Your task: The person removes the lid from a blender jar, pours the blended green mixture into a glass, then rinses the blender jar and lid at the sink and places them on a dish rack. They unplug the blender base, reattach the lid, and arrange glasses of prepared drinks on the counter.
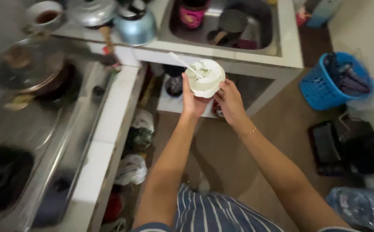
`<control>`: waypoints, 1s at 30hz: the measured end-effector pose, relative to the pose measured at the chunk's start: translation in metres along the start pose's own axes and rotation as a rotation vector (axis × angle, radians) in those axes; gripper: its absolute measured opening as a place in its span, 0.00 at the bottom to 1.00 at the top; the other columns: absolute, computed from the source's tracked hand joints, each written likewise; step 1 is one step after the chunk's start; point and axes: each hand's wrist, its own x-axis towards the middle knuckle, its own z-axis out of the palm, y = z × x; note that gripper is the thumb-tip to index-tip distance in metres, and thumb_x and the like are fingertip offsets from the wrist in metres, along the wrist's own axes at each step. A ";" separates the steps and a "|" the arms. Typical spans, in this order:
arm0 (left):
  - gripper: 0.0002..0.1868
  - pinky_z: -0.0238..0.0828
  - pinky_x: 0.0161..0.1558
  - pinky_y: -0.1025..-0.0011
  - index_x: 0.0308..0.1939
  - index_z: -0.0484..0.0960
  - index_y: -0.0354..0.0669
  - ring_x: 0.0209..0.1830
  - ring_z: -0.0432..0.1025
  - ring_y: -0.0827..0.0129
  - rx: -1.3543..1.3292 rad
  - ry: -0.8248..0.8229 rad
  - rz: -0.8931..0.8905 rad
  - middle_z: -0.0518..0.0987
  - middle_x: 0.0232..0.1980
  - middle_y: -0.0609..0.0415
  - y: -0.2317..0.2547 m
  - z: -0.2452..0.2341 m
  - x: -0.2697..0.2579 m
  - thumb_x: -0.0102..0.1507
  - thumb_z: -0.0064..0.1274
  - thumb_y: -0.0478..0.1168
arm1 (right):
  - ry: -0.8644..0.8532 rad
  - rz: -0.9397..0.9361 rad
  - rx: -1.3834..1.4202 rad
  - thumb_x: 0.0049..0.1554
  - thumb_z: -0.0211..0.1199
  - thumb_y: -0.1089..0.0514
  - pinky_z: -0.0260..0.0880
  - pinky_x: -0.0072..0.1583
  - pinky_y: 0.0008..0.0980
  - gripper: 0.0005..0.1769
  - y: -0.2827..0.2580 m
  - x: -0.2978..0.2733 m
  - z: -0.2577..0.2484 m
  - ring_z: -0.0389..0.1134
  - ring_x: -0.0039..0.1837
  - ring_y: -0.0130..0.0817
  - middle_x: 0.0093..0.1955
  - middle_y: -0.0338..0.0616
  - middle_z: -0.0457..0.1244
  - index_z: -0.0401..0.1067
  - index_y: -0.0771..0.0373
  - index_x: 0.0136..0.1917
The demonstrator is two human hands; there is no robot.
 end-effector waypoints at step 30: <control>0.26 0.73 0.50 0.65 0.55 0.82 0.38 0.48 0.79 0.62 1.077 0.382 0.089 0.85 0.48 0.45 0.044 -0.071 0.566 0.62 0.52 0.54 | 0.123 -0.072 -0.603 0.63 0.62 0.55 0.70 0.51 0.26 0.15 -0.094 0.661 -0.211 0.68 0.50 0.26 0.52 0.39 0.67 0.75 0.60 0.61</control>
